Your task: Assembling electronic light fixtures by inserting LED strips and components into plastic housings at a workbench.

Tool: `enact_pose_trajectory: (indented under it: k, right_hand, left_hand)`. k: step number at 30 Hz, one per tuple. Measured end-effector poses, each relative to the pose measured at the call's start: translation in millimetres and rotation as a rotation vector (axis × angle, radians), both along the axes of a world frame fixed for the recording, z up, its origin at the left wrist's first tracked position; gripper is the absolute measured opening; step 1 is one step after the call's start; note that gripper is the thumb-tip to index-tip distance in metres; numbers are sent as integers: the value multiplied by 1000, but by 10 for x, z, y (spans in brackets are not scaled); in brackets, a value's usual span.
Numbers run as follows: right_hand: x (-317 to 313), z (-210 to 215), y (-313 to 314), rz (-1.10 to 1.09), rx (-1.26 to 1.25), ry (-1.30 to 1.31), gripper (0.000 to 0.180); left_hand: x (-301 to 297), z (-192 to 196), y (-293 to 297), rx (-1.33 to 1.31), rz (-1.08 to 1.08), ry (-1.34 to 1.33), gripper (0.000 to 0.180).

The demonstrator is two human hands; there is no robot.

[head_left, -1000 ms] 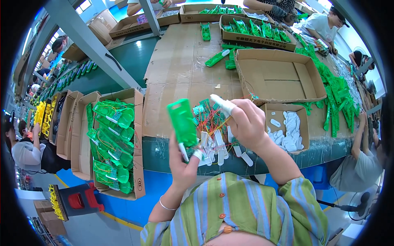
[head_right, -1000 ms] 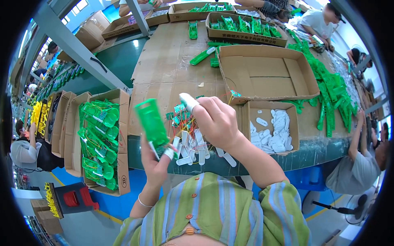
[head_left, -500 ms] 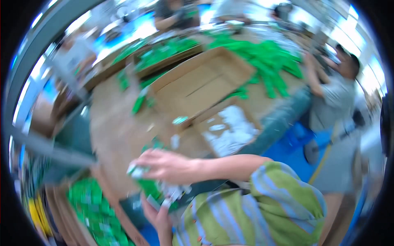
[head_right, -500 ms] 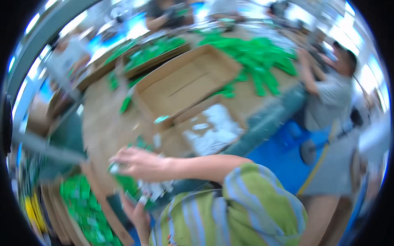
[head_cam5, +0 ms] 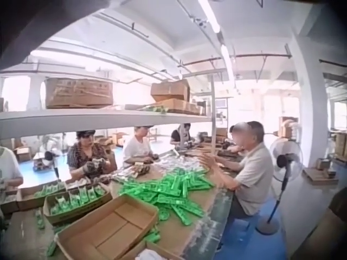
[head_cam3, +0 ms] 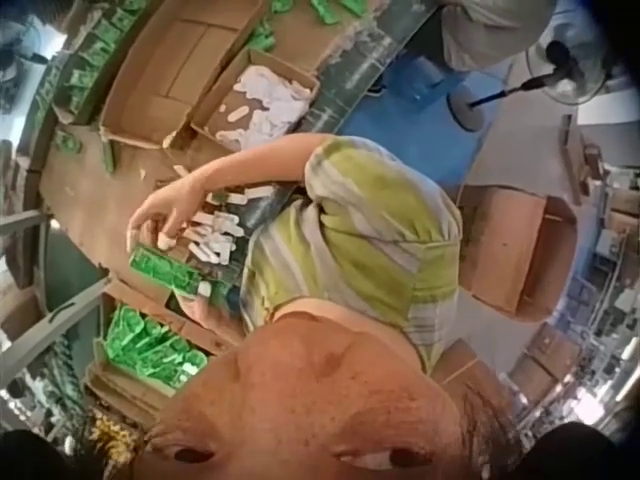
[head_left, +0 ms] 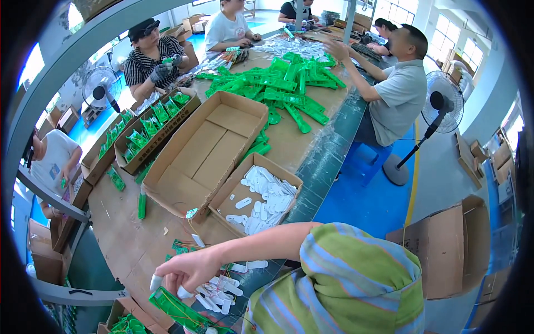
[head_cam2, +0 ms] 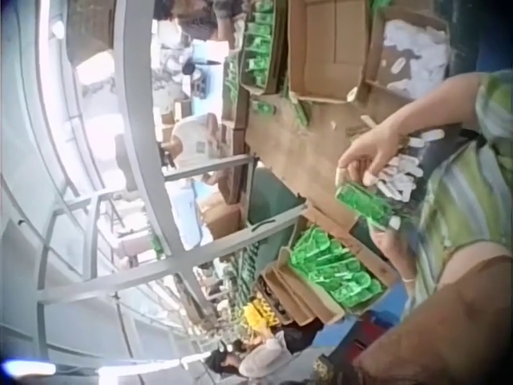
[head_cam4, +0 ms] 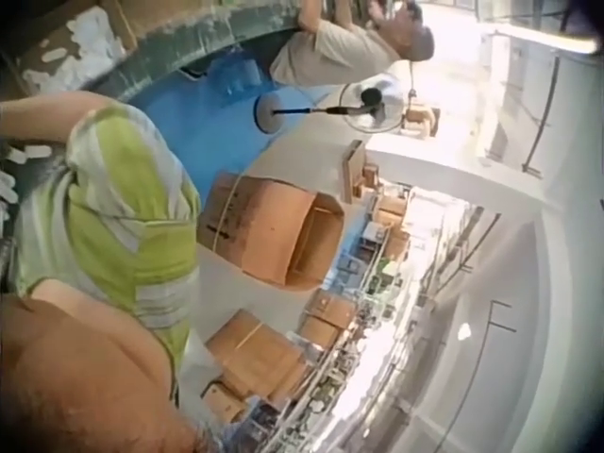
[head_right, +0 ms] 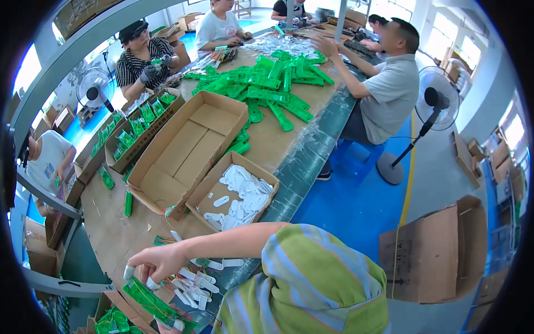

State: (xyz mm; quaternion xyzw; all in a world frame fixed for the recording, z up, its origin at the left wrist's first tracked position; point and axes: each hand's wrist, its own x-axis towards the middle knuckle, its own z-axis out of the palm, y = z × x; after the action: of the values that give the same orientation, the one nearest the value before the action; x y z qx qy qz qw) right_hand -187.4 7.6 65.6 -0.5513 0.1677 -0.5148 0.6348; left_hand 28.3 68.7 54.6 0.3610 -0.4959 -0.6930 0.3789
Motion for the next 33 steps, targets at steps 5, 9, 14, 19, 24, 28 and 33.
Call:
enact_pose_trajectory:
  k: [5,9,14,19,24,28,33]
  right_hand:
    - [98,42,17,-151,-10,158,26]
    - [234,22,-22,-143,-78,73,25]
    - [195,-207,-32,-380,-123,298,30]
    - [181,-195,12,-99,241,149,34]
    - [-198,-73,-199,-508,-9,405,34]
    - [-605,-20,-272,-775,-60,556,27]
    - [-585,-92,-282,-792,-191,949,16]
  left_hand:
    - [-103,-47,52,13,89,21,56]
    - [46,-166,48,37,53,-15,56]
    - [-125,-225,-18,33,141,-59,50]
    - [-9,-274,-62,118,115,203,71]
    - [728,-1,-579,-431,891,-360,63]
    - [1506,-6,-726,-774,1130,-908,53]
    - [1983,-272,-386,-463,1093,-1490,48]
